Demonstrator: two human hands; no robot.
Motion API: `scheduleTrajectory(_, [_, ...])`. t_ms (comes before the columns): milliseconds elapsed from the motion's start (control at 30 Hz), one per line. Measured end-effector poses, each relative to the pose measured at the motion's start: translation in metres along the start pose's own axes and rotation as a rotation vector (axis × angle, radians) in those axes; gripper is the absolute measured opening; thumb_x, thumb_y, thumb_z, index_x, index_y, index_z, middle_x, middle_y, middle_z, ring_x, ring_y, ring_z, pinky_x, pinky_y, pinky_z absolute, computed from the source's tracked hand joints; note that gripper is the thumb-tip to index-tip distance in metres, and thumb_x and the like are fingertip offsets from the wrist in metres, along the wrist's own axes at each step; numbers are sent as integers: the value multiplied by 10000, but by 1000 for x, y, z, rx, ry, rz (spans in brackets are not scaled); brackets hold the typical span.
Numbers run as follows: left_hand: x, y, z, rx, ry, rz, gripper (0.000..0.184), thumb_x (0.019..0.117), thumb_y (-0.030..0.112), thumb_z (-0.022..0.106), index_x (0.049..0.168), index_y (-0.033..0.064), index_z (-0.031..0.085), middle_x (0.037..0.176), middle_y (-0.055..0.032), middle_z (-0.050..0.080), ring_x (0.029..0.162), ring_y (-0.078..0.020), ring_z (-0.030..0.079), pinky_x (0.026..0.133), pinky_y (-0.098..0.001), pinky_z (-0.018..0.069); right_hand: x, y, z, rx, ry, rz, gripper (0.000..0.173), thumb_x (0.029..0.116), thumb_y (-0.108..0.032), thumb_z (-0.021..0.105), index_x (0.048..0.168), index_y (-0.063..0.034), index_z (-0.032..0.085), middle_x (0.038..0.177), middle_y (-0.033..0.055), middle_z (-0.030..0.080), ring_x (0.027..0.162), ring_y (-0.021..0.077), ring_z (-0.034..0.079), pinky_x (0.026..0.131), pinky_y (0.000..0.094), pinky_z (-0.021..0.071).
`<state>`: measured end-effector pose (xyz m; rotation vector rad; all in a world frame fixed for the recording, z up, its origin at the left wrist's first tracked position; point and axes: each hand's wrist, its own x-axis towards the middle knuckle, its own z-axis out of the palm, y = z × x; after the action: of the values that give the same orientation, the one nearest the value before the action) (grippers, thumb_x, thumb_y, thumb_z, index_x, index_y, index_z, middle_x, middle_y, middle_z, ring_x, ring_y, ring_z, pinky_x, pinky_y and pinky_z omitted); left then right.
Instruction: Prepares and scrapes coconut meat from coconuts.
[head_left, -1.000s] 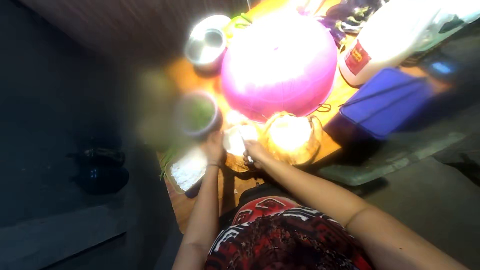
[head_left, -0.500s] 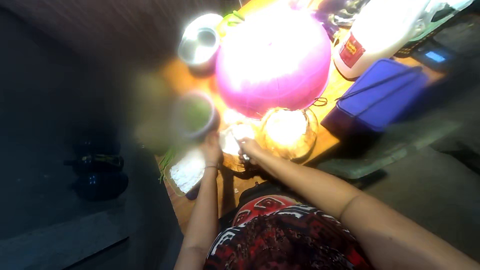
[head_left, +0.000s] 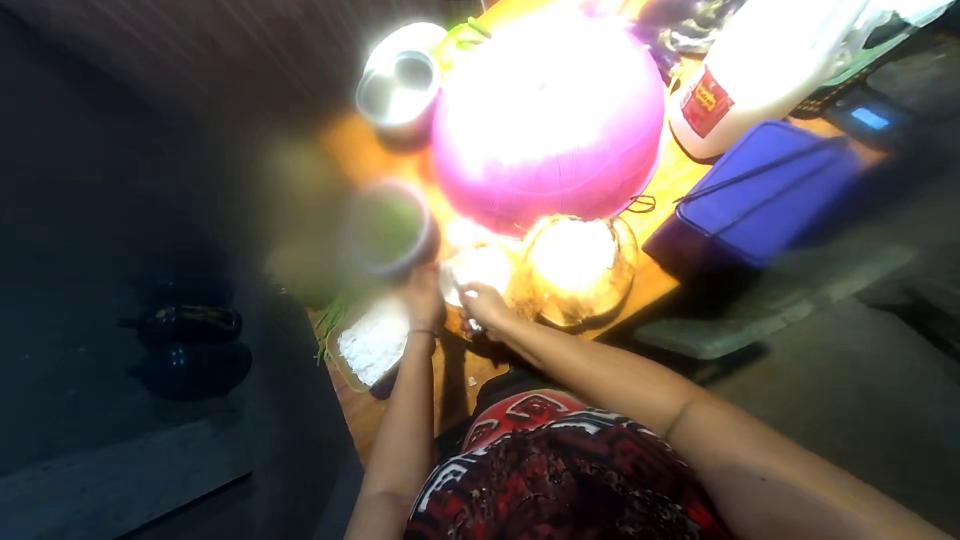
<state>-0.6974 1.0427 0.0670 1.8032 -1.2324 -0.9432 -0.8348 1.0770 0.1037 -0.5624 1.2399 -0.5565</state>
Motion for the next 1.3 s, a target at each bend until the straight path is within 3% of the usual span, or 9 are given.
scheduleTrajectory(133, [-1,6,-1,52,-4,-12,300,1084,259,518,1237,35,645,1037,-134,681,920,-183,637,878,-411,510,-11,4,-18,-177,-142,-14,364,1116,-203,463,1467,-119,510,776,60,552,529,141,538,500,303,512])
scheduleTrajectory(333, [-2,5,-2,55,-26,-4,302,1083,260,521,1245,36,640,1063,-138,677,954,-189,633,897,-413,507,1,-3,-16,53,48,-40,361,1114,-188,450,1463,-97,472,736,66,545,506,138,525,484,290,488])
scheduleTrajectory(500, [9,0,-7,126,-109,-12,332,1086,248,499,1301,17,600,1127,-187,664,1014,-254,633,927,-472,499,-13,6,-17,-166,-146,-28,378,1113,-176,455,1485,-123,489,773,59,543,522,131,515,489,287,480])
scheduleTrajectory(667, [10,-4,-8,72,-126,3,341,1092,258,490,1327,44,614,1192,-172,665,1070,-227,628,962,-445,490,5,6,-22,82,65,3,366,1114,-201,438,1460,-84,464,760,59,526,518,134,512,500,291,487])
scheduleTrajectory(800, [10,-7,-8,68,-110,11,327,1086,251,503,1300,39,629,1157,-167,675,1035,-216,637,940,-440,499,6,9,5,-48,10,-29,382,1108,-180,434,1483,-109,447,792,85,549,536,160,531,501,319,497])
scheduleTrajectory(933, [10,-2,-7,74,-101,8,325,1089,254,493,1281,27,626,1102,-163,672,984,-221,633,910,-441,501,-6,11,-19,-230,-117,-39,368,1112,-203,472,1471,-130,508,769,65,551,512,130,506,484,284,471])
scheduleTrajectory(1100, [9,-5,-6,56,-86,12,307,1083,267,513,1251,41,638,1054,-137,673,932,-193,629,870,-422,511,13,5,-18,-47,66,-7,371,1112,-209,449,1469,-114,487,747,70,547,517,148,524,489,306,485])
scheduleTrajectory(1200, [9,-5,-6,57,-81,18,304,1087,253,502,1254,38,637,1058,-136,674,928,-186,633,868,-411,518,8,11,0,-179,-40,-36,377,1112,-205,450,1480,-130,470,786,87,559,520,160,529,487,319,495])
scheduleTrajectory(1300, [6,-4,-7,72,-71,17,320,1089,256,496,1260,25,637,1105,-158,678,994,-214,641,923,-442,504,-4,4,-17,-218,-138,0,356,1110,-214,486,1457,-138,515,762,54,530,506,125,498,475,280,468])
